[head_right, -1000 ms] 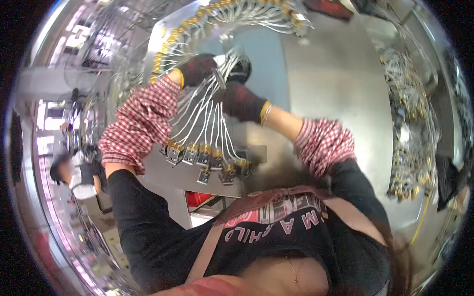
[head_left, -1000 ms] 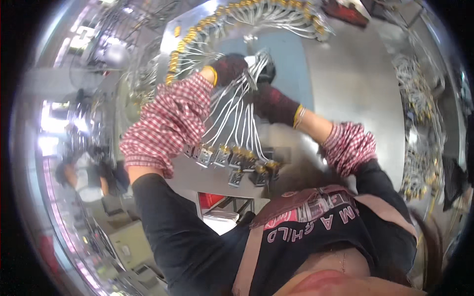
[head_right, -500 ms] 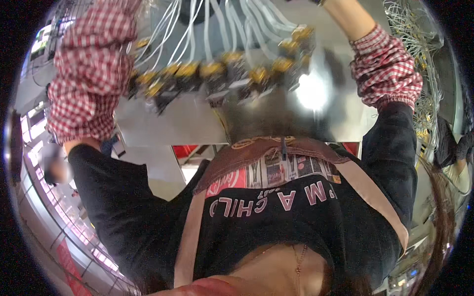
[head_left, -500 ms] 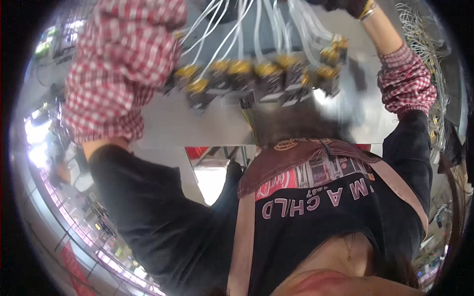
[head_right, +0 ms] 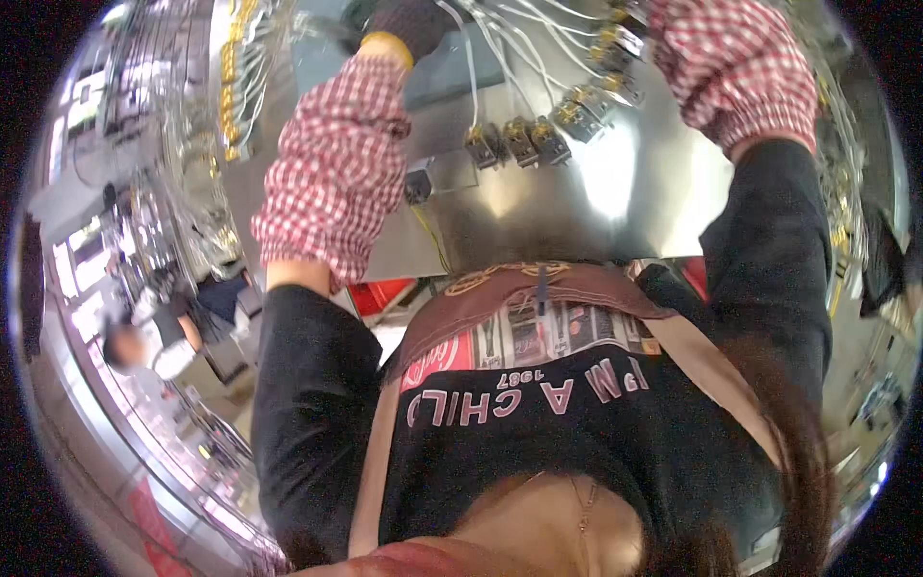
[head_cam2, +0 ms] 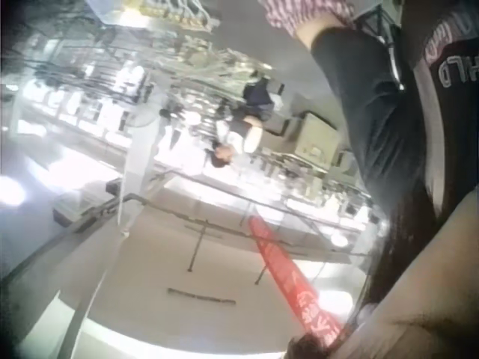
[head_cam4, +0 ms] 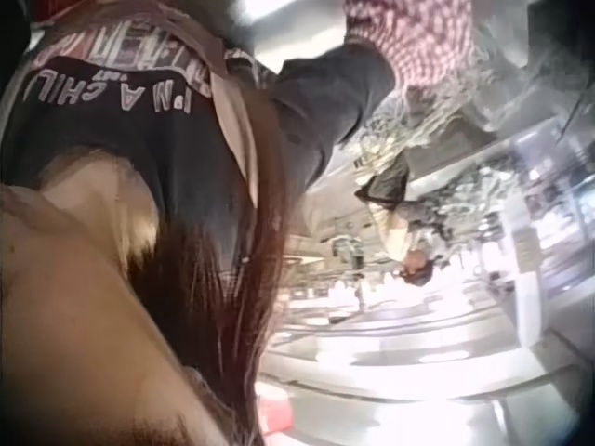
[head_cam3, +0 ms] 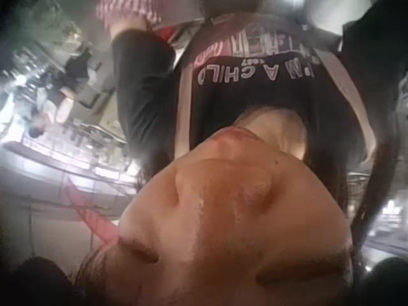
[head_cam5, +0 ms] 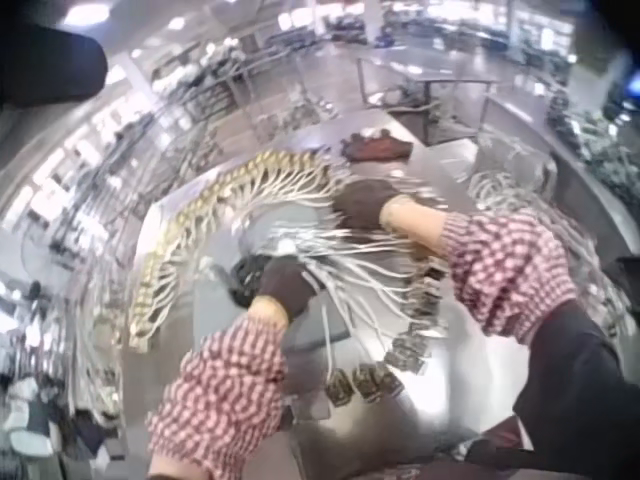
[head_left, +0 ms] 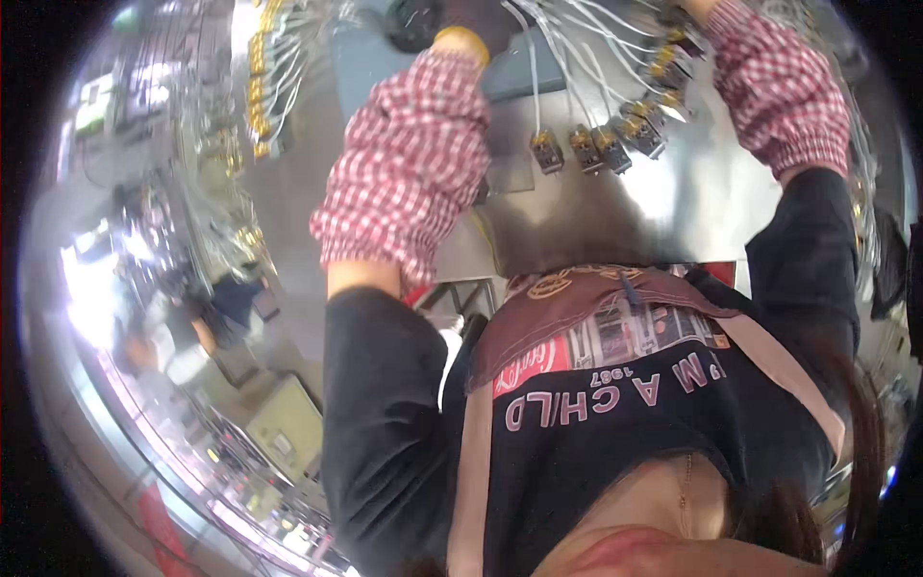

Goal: Manually assemble and inspect wire connectors on a circular production jig at a manufacturing station.

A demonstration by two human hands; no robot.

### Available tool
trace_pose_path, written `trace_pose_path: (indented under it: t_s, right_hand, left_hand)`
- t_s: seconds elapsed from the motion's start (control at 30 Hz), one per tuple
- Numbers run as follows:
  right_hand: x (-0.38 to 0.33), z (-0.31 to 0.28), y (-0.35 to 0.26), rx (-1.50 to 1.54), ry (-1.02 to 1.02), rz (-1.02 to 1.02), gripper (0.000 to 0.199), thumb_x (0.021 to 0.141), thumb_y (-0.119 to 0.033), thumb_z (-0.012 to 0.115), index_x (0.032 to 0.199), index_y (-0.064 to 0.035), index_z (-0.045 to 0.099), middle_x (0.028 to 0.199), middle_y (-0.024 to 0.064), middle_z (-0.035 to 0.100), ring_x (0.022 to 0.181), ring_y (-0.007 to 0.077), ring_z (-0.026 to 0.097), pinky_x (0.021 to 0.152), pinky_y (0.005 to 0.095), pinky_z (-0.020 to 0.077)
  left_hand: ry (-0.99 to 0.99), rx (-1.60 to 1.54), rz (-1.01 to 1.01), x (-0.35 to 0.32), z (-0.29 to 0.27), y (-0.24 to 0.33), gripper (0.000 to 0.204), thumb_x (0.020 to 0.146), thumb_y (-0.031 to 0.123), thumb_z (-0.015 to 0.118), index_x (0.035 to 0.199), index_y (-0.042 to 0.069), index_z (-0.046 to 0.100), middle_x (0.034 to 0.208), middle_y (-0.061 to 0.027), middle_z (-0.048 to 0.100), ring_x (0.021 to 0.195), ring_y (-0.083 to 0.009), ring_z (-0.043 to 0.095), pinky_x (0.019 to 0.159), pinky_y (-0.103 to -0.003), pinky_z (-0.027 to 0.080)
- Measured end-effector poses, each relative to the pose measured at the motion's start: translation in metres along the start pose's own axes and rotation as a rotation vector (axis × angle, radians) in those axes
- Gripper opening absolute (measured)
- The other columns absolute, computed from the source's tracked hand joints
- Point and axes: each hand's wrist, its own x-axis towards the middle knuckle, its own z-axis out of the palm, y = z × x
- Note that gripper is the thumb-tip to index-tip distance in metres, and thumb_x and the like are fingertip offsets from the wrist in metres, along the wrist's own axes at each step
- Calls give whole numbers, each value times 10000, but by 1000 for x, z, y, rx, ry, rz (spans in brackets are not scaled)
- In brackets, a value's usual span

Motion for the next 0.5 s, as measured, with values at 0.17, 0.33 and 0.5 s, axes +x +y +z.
trace_pose_path:
  t_s: [0.17,0.33,0.5]
  right_hand:
    - [-26,-63,-29,234,231,387,394,856,-350,694,1163,-102,704,1123,182,712,1070,376,674,894,475,535]
    - [-117,-33,54,406,659,346,366,889,-290,679,1166,-51,690,1130,219,707,972,406,690,804,476,549]
    - [-176,77,73,95,335,310,361,824,-165,729,1177,-151,651,1285,71,630,1114,324,623,859,466,550]
  left_hand:
    - [-232,-372,-398,-64,-78,13,318,906,331,625,1083,91,736,1168,-166,715,1167,-371,642,991,-449,505]
    - [385,-279,-574,-26,-119,-25,407,916,352,606,1263,148,663,1106,-173,719,1029,-384,689,869,-509,542]
    - [77,-176,-1017,67,-50,-24,327,890,378,641,1097,146,744,1145,-126,736,1075,-278,708,931,-440,520]
